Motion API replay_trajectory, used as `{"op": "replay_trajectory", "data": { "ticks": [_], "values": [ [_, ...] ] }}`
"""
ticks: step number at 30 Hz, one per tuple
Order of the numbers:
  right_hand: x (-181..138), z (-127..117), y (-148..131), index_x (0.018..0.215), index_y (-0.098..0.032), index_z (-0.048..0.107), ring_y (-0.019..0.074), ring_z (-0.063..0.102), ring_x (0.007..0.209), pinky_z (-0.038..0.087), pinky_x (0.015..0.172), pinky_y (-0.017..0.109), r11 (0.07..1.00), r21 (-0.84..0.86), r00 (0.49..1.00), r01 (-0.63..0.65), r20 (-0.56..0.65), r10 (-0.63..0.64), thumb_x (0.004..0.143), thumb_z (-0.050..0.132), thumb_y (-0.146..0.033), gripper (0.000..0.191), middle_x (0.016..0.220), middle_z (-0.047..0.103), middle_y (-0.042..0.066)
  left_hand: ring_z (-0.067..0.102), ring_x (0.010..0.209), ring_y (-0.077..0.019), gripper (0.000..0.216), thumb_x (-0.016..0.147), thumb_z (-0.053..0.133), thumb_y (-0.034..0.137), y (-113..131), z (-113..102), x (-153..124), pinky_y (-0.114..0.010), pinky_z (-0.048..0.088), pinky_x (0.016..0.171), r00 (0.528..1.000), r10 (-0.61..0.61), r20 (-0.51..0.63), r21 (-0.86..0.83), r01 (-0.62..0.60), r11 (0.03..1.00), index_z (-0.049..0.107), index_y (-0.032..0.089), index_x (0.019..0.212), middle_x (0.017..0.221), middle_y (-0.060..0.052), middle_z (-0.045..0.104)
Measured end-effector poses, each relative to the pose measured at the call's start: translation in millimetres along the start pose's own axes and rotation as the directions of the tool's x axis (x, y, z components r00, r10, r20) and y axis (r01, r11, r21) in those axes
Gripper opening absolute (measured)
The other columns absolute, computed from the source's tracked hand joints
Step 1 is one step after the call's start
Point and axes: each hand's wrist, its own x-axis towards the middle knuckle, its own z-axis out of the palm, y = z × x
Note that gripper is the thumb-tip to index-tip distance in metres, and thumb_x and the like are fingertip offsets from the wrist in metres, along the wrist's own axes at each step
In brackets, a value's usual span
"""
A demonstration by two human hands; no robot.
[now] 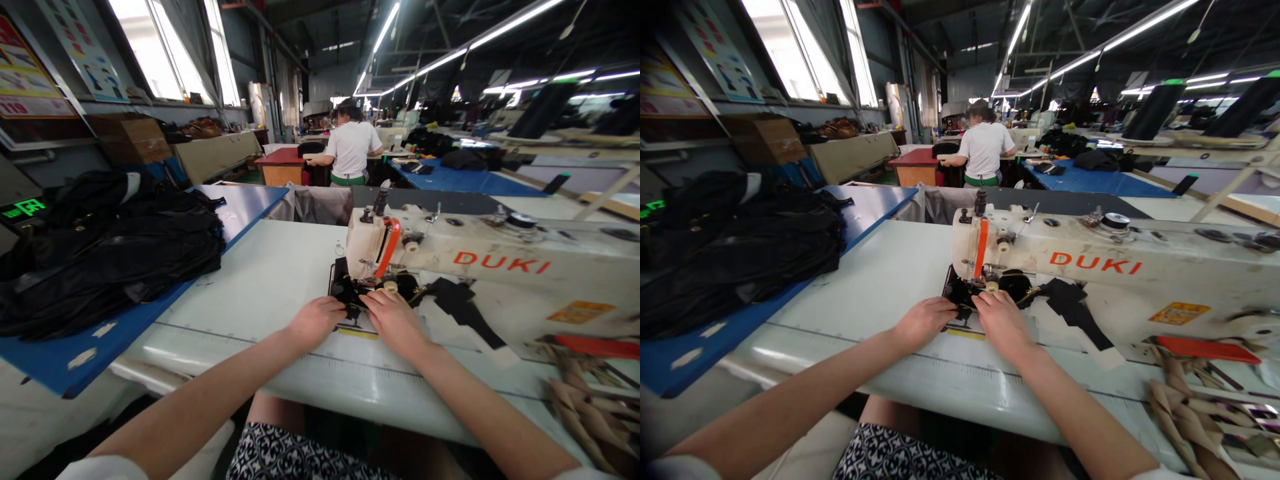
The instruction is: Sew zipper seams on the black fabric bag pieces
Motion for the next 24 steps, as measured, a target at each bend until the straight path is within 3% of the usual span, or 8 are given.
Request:
{"op": "replay_trajectory", "data": {
  "ticks": [10, 24],
  "values": [
    [17, -2, 27, 0.086, -0.017, 0.068, 0.0265, 0.058, 0.085, 0.044, 0.076, 0.036, 0.983, 0.019, 0.983, -0.181, -0.041, 0.181, 0.09, 0.045, -0.023, 0.024, 0.087, 0.069, 0.01, 0.054, 0.111, -0.0194, 0.024, 0.091, 0.046, 0.013, -4, 1, 12, -0.033, 0.044, 0.098, 0.997, -0.007, 0.077, 0.035, 0.004, 0.999, 0.062, 0.014, 0.109, 0.116, -0.008, 0.063],
    [18, -3, 27, 0.1, -0.019, 0.07, 0.0249, 0.06, 0.093, 0.045, 0.08, 0.034, 0.986, 0.064, 0.988, -0.152, 0.026, 0.151, 0.089, 0.046, -0.024, 0.027, 0.098, 0.07, 0.008, 0.051, 0.116, -0.02, 0.035, 0.088, 0.042, 0.008, -7, 4, 19, -0.032, 0.04, 0.1, 0.993, -0.011, 0.113, -0.002, 0.011, 1.0, 0.054, 0.012, 0.121, 0.124, -0.009, 0.058]
  ]
}}
